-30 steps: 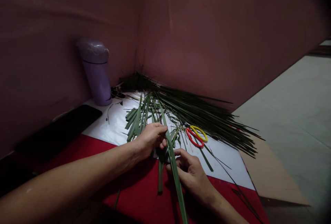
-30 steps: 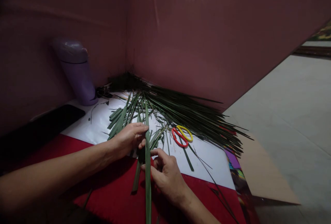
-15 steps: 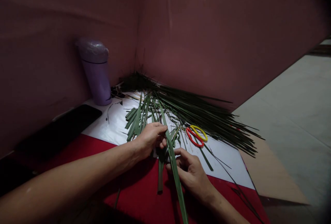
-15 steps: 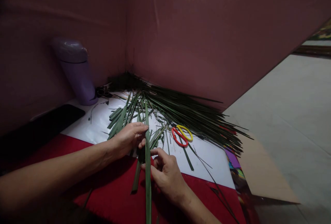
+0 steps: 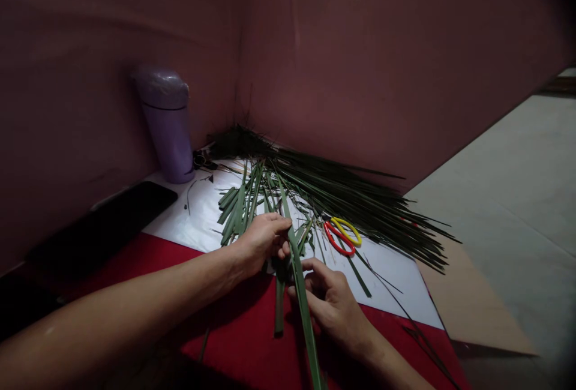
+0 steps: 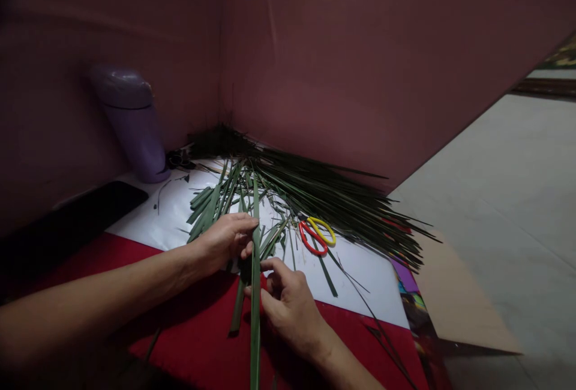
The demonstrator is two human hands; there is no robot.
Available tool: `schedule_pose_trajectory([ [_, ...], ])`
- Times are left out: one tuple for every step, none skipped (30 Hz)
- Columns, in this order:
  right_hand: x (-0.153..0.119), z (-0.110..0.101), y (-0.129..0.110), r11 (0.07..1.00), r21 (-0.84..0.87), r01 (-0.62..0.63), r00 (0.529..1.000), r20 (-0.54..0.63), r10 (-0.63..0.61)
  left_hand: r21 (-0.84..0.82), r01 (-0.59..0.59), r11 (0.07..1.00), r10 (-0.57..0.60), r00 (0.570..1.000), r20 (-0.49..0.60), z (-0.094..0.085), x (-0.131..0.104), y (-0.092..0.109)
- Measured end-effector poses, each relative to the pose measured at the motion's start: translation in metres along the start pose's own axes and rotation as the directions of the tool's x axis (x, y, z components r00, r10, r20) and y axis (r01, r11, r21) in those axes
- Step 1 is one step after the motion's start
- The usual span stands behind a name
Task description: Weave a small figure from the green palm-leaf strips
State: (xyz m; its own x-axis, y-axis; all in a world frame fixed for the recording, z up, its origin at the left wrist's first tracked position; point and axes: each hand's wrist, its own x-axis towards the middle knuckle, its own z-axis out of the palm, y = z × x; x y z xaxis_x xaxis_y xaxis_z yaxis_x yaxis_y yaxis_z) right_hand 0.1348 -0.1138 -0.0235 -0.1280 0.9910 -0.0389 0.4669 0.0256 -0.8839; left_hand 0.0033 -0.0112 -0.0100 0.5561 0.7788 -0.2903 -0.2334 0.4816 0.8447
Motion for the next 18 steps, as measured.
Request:
schedule_pose_trajectory([
  [0.0,0.0,0.0,1.0,-0.009,0.004,1.0,-0.003,-0.004,-0.001,0.0,1.0,0.0,1.0,-0.001,0.0002,-0.0002,0.0002],
  [0.0,0.0,-0.0001,1.0,-0.016,0.005,1.0,-0.003,-0.005,-0.001,0.0,1.0,0.0,1.0,-0.003,0.0004,-0.0004,0.0004],
  [-0.0001,0.0,-0.0003,1.0,-0.022,0.006,1.0,-0.005,-0.006,0.0,0.003,1.0,-0.003,1.0,-0.005,0.0006,-0.0007,0.0005],
  [-0.0002,0.0,-0.0007,1.0,-0.026,0.007,1.0,-0.005,-0.007,0.001,0.005,1.0,-0.005,1.0,-0.008,0.0006,-0.0009,0.0006],
  [-0.0003,0.0,-0.0012,1.0,-0.028,0.008,1.0,-0.007,-0.008,0.003,0.008,1.0,-0.008,1.0,-0.007,0.0005,-0.001,0.0006],
  [-0.0005,0.0,-0.0018,1.0,-0.028,0.01,1.0,-0.01,-0.011,0.004,0.01,1.0,-0.01,1.0,-0.003,0.0003,-0.0011,0.0004],
  [-0.0006,-0.0001,-0.0025,1.0,-0.026,0.014,1.0,-0.014,-0.015,0.002,0.008,1.0,-0.008,1.0,0.003,-0.0001,-0.001,0.0],
  [-0.0007,-0.0001,-0.0033,1.0,-0.022,0.02,1.0,-0.018,-0.02,-0.001,0.004,1.0,-0.004,1.0,0.009,-0.0006,-0.0008,-0.0004],
  [-0.0008,-0.0001,-0.0042,1.0,-0.018,0.025,0.999,-0.021,-0.025,-0.005,0.0,1.0,0.0,1.0,0.015,-0.001,-0.0005,-0.0009],
  [-0.0008,-0.0002,-0.005,0.999,-0.016,0.028,0.999,-0.024,-0.029,-0.009,-0.002,1.0,0.002,1.0,0.019,-0.0014,-0.0003,-0.0014],
  [-0.0009,-0.0003,-0.0057,0.999,-0.018,0.031,0.999,-0.025,-0.031,-0.01,-0.001,1.0,0.001,1.0,0.022,-0.0017,-0.0001,-0.0018],
  [-0.0009,-0.0004,-0.0064,0.999,-0.023,0.032,0.999,-0.024,-0.032,-0.012,0.0,1.0,0.0,1.0,0.02,-0.0019,0.0,-0.002],
  [-0.0009,-0.0005,-0.007,0.999,-0.032,0.032,0.999,-0.021,-0.033,-0.011,0.002,1.0,-0.002,1.0,0.017,-0.0019,0.0,-0.0021],
  [-0.0009,-0.0006,-0.0075,0.999,-0.042,0.032,0.999,-0.017,-0.033,-0.008,0.005,1.0,-0.005,1.0,0.014,-0.0019,0.0,-0.0021],
  [-0.0009,-0.0007,-0.0079,0.998,-0.051,0.032,0.999,-0.014,-0.033,-0.005,0.006,1.0,-0.006,1.0,0.011,-0.0018,0.0,-0.002],
  [-0.0009,-0.0008,-0.0082,0.998,-0.06,0.034,0.999,-0.012,-0.035,-0.002,0.005,1.0,-0.005,1.0,0.009,-0.0018,0.0,-0.0019],
  [-0.0008,-0.0008,-0.0083,0.997,-0.069,0.036,0.999,-0.011,-0.037,0.002,0.003,1.0,-0.003,1.0,0.008,-0.0018,0.0001,-0.002],
  [-0.0008,-0.0008,-0.0084,0.996,-0.079,0.039,0.999,-0.01,-0.04,0.004,0.003,1.0,-0.003,1.0,0.01,-0.0018,0.0003,-0.0021],
])
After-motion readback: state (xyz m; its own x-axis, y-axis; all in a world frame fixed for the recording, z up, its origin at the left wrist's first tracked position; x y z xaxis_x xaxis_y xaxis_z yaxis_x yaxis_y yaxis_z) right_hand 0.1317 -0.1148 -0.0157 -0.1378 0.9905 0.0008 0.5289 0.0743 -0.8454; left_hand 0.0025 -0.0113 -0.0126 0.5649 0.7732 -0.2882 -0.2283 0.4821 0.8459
